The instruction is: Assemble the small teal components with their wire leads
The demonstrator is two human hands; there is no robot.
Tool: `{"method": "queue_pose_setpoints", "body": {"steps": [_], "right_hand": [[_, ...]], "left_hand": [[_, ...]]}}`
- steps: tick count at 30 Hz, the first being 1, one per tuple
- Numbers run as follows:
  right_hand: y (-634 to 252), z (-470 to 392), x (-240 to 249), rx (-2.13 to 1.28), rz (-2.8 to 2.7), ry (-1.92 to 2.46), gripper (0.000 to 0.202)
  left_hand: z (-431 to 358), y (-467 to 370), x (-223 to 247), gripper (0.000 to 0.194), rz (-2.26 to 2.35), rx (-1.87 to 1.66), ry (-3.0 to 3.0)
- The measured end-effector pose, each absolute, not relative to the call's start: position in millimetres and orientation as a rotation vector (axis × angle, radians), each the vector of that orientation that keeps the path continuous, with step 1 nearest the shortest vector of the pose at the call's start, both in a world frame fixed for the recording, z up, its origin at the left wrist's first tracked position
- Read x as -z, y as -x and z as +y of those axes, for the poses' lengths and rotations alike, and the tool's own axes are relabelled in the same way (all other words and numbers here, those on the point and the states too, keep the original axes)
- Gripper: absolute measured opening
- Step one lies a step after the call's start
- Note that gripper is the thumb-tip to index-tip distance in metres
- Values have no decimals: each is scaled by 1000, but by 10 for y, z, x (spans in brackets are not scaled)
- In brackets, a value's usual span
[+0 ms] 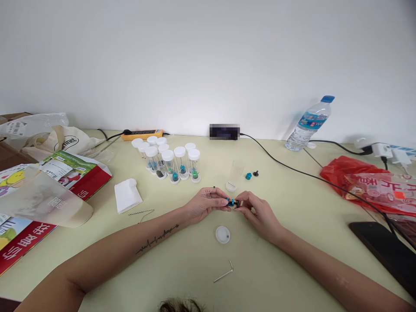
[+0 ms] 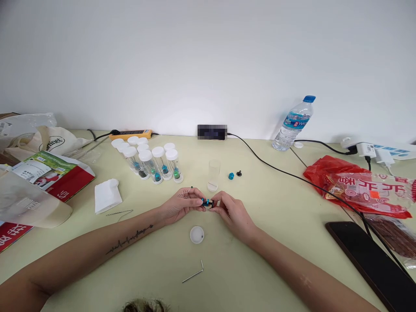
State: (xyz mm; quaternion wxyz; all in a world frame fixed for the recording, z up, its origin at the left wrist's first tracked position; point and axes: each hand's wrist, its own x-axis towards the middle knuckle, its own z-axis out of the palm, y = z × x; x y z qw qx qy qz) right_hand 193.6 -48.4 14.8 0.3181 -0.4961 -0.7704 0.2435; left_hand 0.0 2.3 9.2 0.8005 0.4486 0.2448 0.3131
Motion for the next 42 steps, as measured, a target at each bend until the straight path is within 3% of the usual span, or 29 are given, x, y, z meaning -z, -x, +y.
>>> {"method": "queue_pose_setpoints", "body": {"steps": [9, 21, 26, 36, 42], "right_hand": [[-1929, -477, -209, -673, -2112, 1320, 35], [-1952, -474, -111, -639, -2042, 1307, 17], [-1947, -466, -168, -653, -2106, 1302, 31], [-1953, -480, -126, -660, -2060, 1302, 15], [-1959, -465, -149, -629, -2144, 1292, 29]], "left_hand": [[21, -1, -84, 28, 532, -640, -986], [35, 0, -71, 26, 503, -673, -959], [28, 3, -76, 26, 517, -641, -986], [36, -1, -63, 25, 504, -678, -973], [23, 3, -66, 25, 520, -643, -1014]]}}
